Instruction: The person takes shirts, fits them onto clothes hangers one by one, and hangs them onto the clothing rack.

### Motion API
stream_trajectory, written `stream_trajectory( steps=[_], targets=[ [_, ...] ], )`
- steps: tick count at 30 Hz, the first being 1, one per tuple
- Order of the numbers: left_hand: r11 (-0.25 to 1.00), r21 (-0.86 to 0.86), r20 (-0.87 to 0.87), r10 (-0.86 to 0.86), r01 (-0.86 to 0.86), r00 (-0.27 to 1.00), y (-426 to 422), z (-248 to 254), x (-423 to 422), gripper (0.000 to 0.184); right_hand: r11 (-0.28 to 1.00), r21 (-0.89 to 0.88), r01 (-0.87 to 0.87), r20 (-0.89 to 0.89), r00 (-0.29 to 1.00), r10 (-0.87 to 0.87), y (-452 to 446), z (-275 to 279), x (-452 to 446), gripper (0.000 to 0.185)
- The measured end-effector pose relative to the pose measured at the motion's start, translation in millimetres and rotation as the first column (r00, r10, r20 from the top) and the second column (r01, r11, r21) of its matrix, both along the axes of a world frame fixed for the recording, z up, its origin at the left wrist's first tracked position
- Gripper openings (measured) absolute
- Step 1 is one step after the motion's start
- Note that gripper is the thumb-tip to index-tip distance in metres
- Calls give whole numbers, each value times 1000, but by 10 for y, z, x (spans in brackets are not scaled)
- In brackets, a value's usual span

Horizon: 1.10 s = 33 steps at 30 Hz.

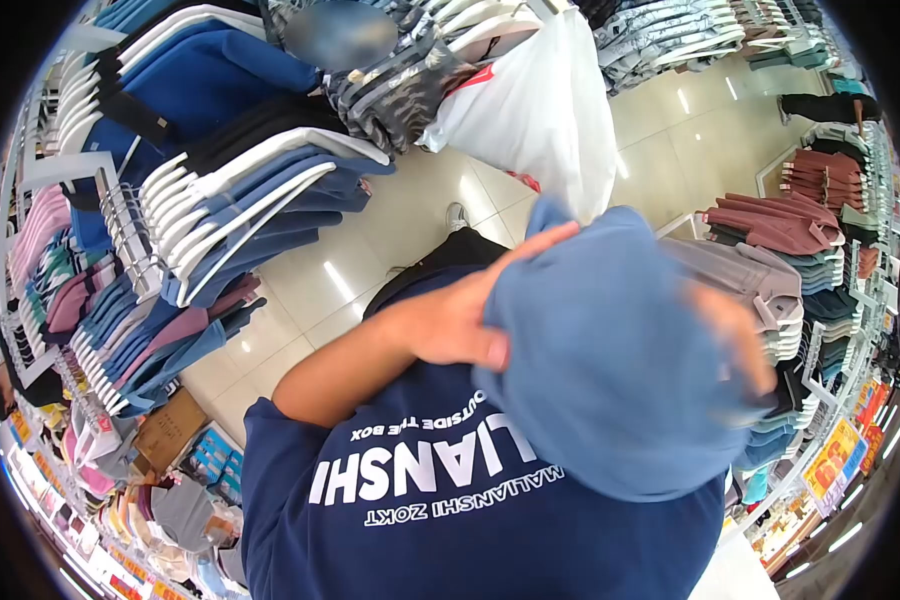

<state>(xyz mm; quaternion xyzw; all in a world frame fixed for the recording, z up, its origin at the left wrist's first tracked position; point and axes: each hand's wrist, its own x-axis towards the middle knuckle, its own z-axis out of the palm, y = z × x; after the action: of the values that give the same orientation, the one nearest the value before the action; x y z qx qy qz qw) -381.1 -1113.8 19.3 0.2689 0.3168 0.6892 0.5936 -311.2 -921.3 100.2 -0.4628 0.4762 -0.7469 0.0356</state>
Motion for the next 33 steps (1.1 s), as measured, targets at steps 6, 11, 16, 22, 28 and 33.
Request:
stream_trajectory(
  steps=[6,11,16,22,28,33],
  targets=[
    [934,-203,455,356,-294,816,-469,-180,28,59,976,171,133,-11,991,-133,-760,-348,-196,16],
    [731,-466,629,670,-499,394,-1258,-441,-65,38,705,527,474,-188,874,-447,-1187,-478,-261,21],
    [410,-521,306,908,-749,284,-1864,-1365,150,32,558,498,663,-287,734,-615,-1450,-508,-343,26],
    [195,-550,-88,953,-812,289,-2266,-1376,308,42,495,354,794,-176,576,-798,-1499,-695,-479,32],
    [-84,-330,-878,392,-940,273,-2453,-1273,416,68,637,160,754,120,625,-771,-1744,-685,-560,33],
    [208,-115,-621,749,-971,234,-2142,-383,287,61,804,148,576,457,681,-572,-1745,-874,-594,30]
  ],
)
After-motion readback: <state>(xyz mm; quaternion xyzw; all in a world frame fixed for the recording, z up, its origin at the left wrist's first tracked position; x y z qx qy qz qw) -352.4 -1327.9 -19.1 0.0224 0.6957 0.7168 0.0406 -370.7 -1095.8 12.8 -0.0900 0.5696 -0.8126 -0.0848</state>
